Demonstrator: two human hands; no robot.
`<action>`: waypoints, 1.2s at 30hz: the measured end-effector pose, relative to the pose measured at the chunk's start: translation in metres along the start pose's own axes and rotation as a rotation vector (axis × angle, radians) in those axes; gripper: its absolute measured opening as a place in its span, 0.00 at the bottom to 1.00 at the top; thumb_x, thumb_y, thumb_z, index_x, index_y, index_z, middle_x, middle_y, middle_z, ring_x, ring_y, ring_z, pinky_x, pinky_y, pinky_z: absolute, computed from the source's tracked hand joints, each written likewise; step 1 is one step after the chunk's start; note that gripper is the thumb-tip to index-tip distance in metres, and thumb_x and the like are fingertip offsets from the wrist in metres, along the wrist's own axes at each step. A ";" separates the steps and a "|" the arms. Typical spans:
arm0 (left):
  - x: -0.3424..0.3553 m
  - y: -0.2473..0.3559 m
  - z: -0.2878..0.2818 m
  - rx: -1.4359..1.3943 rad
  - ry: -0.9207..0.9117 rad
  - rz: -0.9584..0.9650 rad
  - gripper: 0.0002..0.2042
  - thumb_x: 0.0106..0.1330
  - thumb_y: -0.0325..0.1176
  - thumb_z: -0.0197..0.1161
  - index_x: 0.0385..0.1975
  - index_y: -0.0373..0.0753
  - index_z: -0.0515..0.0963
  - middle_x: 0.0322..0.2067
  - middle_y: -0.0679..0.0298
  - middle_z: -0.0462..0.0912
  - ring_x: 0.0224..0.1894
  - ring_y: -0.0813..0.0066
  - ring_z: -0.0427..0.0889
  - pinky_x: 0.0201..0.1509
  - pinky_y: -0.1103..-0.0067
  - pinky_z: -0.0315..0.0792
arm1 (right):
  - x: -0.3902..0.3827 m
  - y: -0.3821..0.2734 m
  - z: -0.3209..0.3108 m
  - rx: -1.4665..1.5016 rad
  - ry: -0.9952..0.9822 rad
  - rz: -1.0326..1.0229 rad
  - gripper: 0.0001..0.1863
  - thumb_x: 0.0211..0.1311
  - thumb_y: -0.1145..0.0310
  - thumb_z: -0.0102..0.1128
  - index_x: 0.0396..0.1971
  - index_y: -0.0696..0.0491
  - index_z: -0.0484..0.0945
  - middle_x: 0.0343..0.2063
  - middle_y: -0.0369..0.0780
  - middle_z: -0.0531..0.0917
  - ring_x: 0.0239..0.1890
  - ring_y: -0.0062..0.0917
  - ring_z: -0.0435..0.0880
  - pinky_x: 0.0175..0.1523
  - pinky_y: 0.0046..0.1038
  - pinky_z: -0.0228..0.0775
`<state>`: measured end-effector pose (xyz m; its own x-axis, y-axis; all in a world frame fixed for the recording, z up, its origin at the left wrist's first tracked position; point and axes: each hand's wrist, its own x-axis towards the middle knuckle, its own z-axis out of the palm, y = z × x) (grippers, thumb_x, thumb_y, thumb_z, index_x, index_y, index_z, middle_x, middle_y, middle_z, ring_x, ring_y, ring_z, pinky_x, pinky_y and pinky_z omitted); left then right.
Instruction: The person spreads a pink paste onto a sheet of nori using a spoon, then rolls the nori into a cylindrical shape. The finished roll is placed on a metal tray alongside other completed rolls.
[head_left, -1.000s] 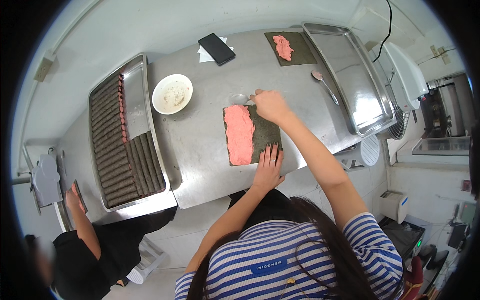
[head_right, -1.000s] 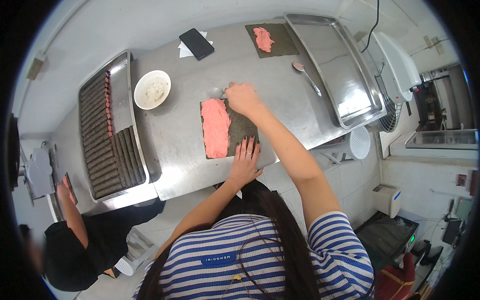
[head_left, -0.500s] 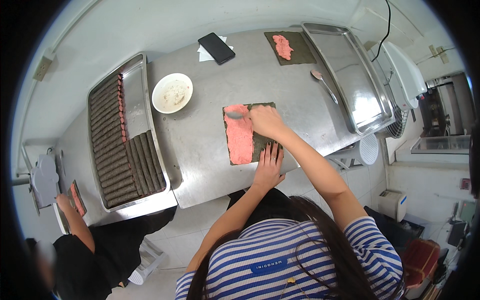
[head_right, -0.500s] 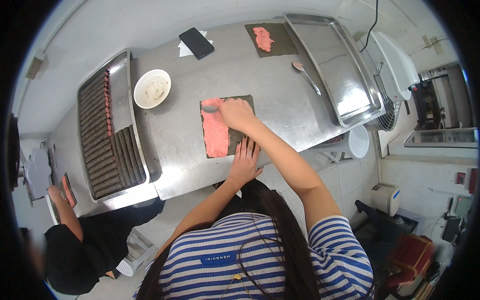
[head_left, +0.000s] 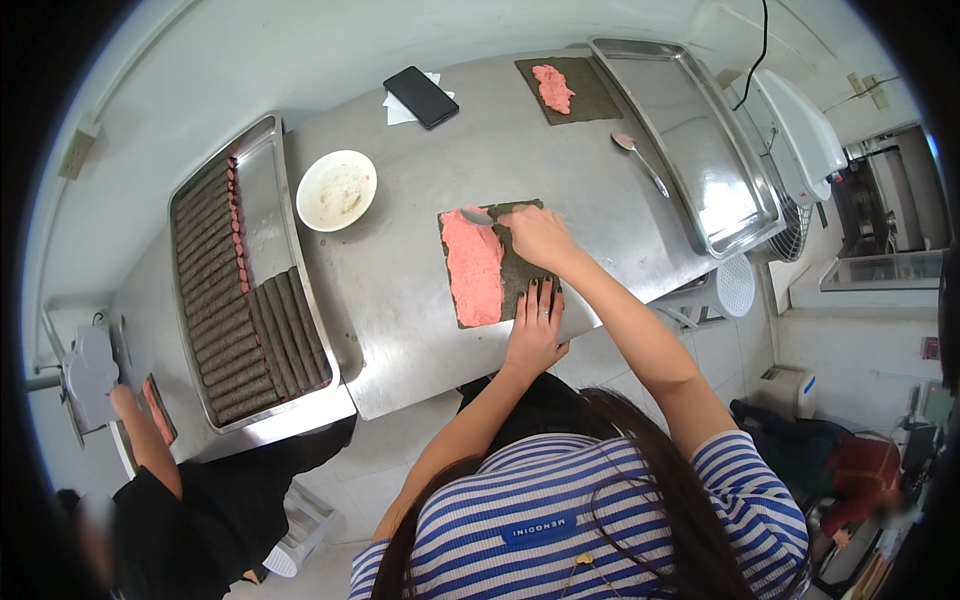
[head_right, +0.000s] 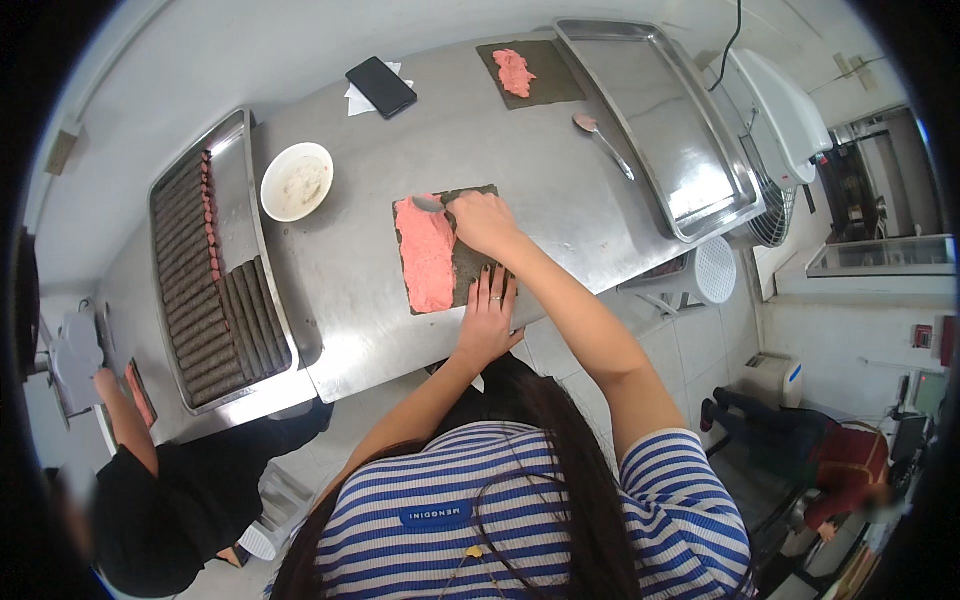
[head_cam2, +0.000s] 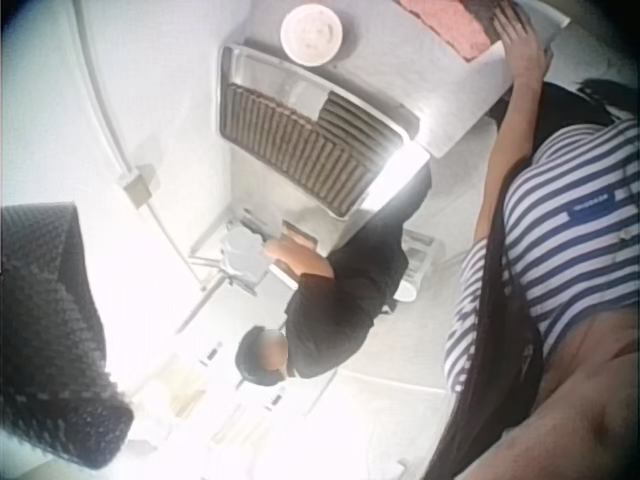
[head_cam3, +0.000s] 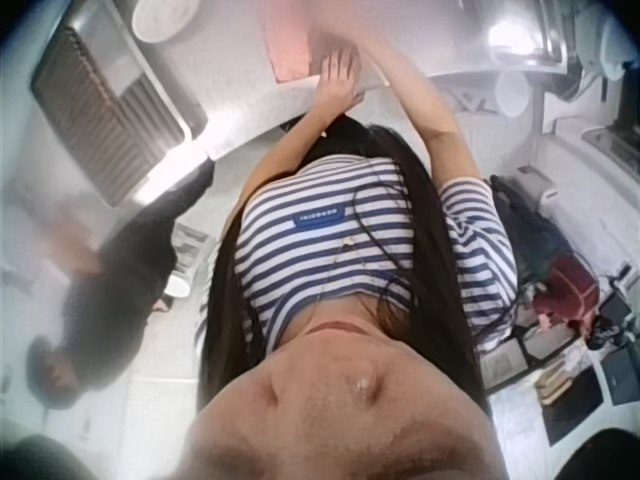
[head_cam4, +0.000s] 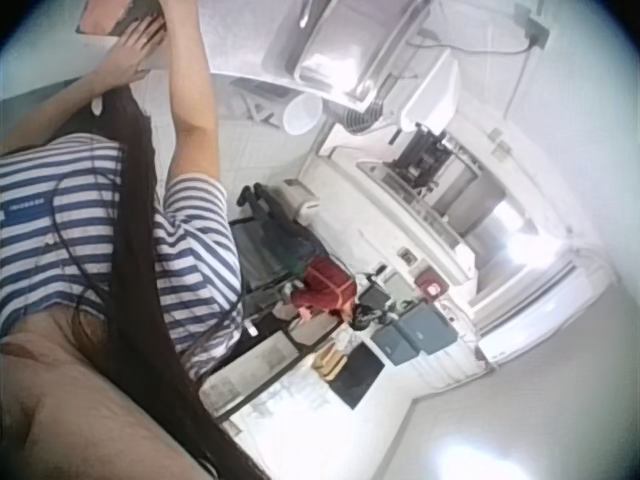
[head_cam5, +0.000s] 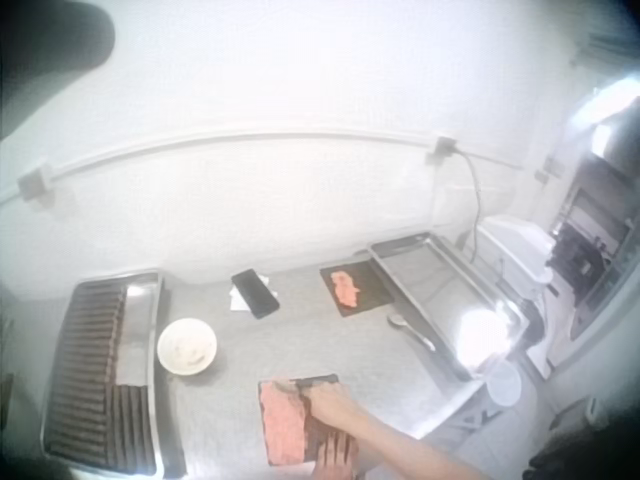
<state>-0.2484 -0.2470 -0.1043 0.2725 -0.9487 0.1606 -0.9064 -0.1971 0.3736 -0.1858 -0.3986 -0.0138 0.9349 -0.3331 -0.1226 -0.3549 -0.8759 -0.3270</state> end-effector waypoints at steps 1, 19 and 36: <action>0.000 0.000 0.000 0.003 0.004 0.003 0.42 0.46 0.51 0.70 0.59 0.31 0.63 0.58 0.45 0.65 0.64 0.45 0.58 0.69 0.56 0.50 | 0.002 0.003 0.004 -0.028 0.026 0.024 0.19 0.49 0.77 0.50 0.40 0.51 0.83 0.35 0.46 0.82 0.35 0.43 0.83 0.38 0.42 0.74; -0.002 0.001 0.001 0.008 -0.023 0.004 0.39 0.48 0.49 0.69 0.58 0.33 0.66 0.56 0.46 0.68 0.62 0.47 0.62 0.67 0.55 0.53 | -0.009 -0.007 0.024 -0.028 -0.026 -0.123 0.10 0.49 0.77 0.52 0.29 0.61 0.81 0.32 0.51 0.82 0.34 0.45 0.84 0.37 0.40 0.77; -0.006 -0.005 0.017 -0.067 -0.080 0.012 0.32 0.55 0.48 0.63 0.57 0.35 0.69 0.55 0.50 0.72 0.61 0.51 0.65 0.65 0.56 0.55 | -0.056 -0.026 0.031 -0.009 -0.129 -0.092 0.14 0.48 0.76 0.55 0.36 0.53 0.82 0.33 0.48 0.82 0.36 0.44 0.84 0.39 0.42 0.76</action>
<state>-0.2505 -0.2448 -0.1225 0.2326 -0.9682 0.0926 -0.8852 -0.1713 0.4324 -0.2293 -0.3462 -0.0272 0.9557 -0.2037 -0.2123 -0.2668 -0.9040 -0.3341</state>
